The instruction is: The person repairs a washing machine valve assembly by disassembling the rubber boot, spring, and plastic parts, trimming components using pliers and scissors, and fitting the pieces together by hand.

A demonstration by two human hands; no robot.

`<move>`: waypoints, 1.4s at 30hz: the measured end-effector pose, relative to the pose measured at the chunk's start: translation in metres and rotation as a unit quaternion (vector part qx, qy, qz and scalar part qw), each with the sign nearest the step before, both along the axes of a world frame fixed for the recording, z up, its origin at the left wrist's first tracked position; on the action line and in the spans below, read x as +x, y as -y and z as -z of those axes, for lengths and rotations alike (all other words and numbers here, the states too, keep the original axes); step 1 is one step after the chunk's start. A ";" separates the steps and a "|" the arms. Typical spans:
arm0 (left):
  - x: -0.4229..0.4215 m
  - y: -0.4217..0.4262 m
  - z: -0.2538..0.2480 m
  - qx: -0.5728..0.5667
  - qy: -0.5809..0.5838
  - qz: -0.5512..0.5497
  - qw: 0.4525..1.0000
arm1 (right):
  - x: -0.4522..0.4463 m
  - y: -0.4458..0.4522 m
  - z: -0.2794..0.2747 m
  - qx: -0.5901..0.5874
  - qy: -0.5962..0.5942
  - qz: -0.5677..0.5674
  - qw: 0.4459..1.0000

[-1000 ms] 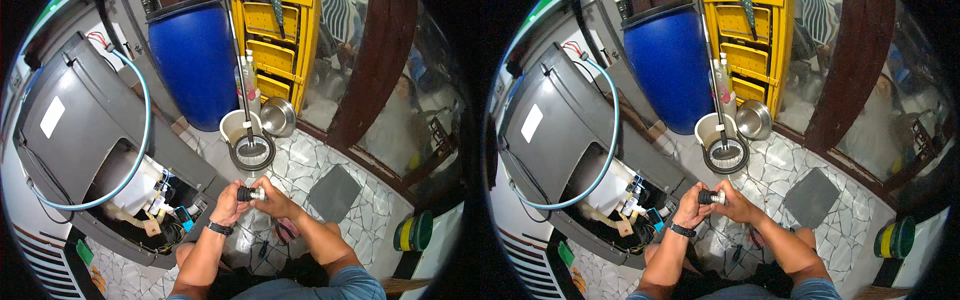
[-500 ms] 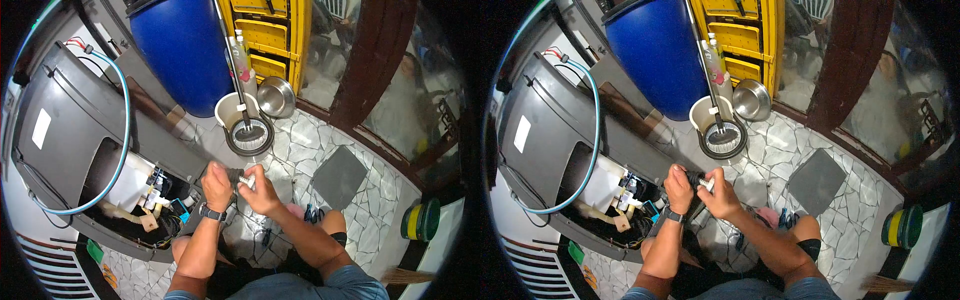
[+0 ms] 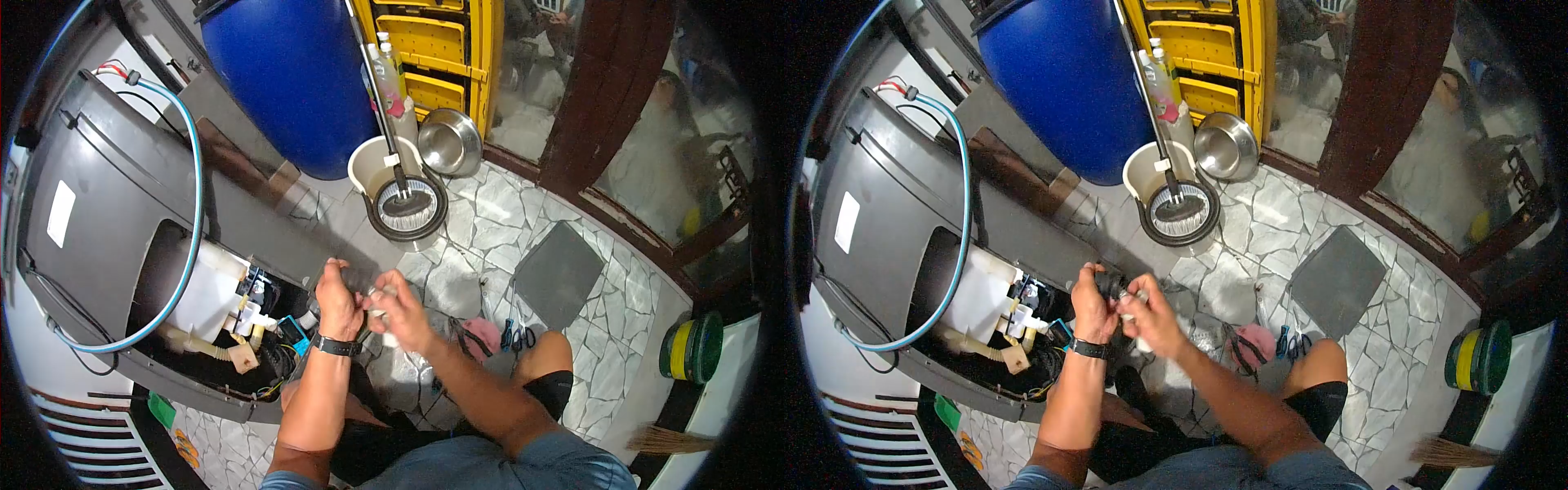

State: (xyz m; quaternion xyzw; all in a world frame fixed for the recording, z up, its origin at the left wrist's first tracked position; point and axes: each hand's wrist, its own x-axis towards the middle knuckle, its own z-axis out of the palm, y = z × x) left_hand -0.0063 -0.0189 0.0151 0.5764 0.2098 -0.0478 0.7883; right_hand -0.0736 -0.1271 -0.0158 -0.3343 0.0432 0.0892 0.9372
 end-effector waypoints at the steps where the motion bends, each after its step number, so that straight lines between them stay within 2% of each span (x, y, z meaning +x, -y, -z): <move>1: -0.004 0.002 -0.005 -0.001 -0.004 -0.003 1.000 | 0.004 0.018 0.006 0.013 0.007 -0.064 0.998; 3: -0.013 0.006 -0.015 -0.088 -0.068 0.064 0.992 | 0.007 0.041 0.017 -0.012 0.032 -0.093 0.995; 5: -0.016 -0.005 -0.009 -0.118 -0.060 0.094 0.987 | 0.009 0.061 0.031 -0.012 0.091 -0.143 0.986; 6: -0.007 -0.024 0.000 -0.282 -0.081 0.146 0.945 | 0.014 0.074 0.043 0.028 0.093 -0.110 0.989; 7: -0.001 -0.040 0.003 -0.436 -0.099 0.195 0.873 | 0.017 0.088 0.053 0.069 0.096 -0.074 0.990; 8: 0.001 -0.044 -0.010 -0.422 -0.096 0.223 0.874 | 0.012 0.104 0.047 0.018 0.081 -0.044 0.996; 9: -0.002 -0.037 -0.016 -0.422 -0.096 0.223 0.873 | 0.010 0.111 0.047 0.017 0.081 -0.044 0.996; 10: -0.010 -0.021 -0.024 -0.269 -0.103 0.206 0.935 | 0.003 0.116 0.051 -0.039 0.044 -0.085 0.995; 11: -0.017 -0.010 -0.025 -0.109 -0.113 0.184 0.970 | -0.008 0.119 0.055 -0.093 0.002 -0.128 0.987; 12: -0.020 -0.008 -0.016 -0.072 -0.097 0.202 0.972 | -0.018 0.118 0.066 -0.093 -0.013 -0.131 0.987; 13: -0.020 -0.006 -0.014 -0.062 -0.101 0.210 0.971 | -0.028 0.113 0.087 -0.217 -0.052 -0.154 0.963; 15: -0.018 -0.002 -0.012 -0.031 -0.026 0.196 0.980 | -0.027 0.108 0.139 -0.456 -0.106 -0.190 0.863; 17: -0.017 -0.007 -0.017 -0.014 0.037 0.212 0.976 | -0.055 0.090 0.233 -0.649 -0.059 -0.162 0.741; 19: -0.016 -0.009 -0.015 0.009 0.065 0.185 0.981 | -0.084 0.064 0.288 -0.768 0.018 -0.188 0.611; 20: -0.017 -0.008 -0.016 0.019 0.080 0.186 0.979 | -0.092 0.057 0.288 -0.769 0.010 -0.186 0.611; 22: -0.018 -0.007 -0.020 0.021 0.077 0.192 0.978 | -0.113 0.043 0.288 -0.726 -0.046 -0.290 0.622; 26: -0.018 -0.009 -0.011 -0.007 0.068 0.190 0.979 | -0.130 0.036 0.314 -0.734 -0.042 -0.315 0.600; 29: -0.019 -0.014 -0.012 -0.017 0.049 0.178 0.983 | -0.150 0.032 0.337 -0.768 -0.006 -0.278 0.576; 31: -0.017 -0.015 -0.009 -0.004 0.075 0.175 0.982 | -0.156 0.036 0.348 -0.802 0.015 -0.220 0.555; 36: -0.019 -0.017 -0.010 -0.001 0.062 0.174 0.983 | -0.143 0.062 0.330 -0.792 0.014 -0.232 0.564; 39: -0.019 -0.018 -0.009 -0.023 0.063 0.165 0.984 | -0.151 0.107 0.359 -0.769 -0.003 -0.267 0.581; 41: -0.020 -0.017 -0.008 -0.013 0.063 0.158 0.985 | -0.156 0.128 0.365 -0.808 0.057 -0.140 0.569; 42: -0.020 -0.017 -0.008 -0.025 0.063 0.166 0.984 | -0.153 0.134 0.365 -0.809 0.057 -0.140 0.569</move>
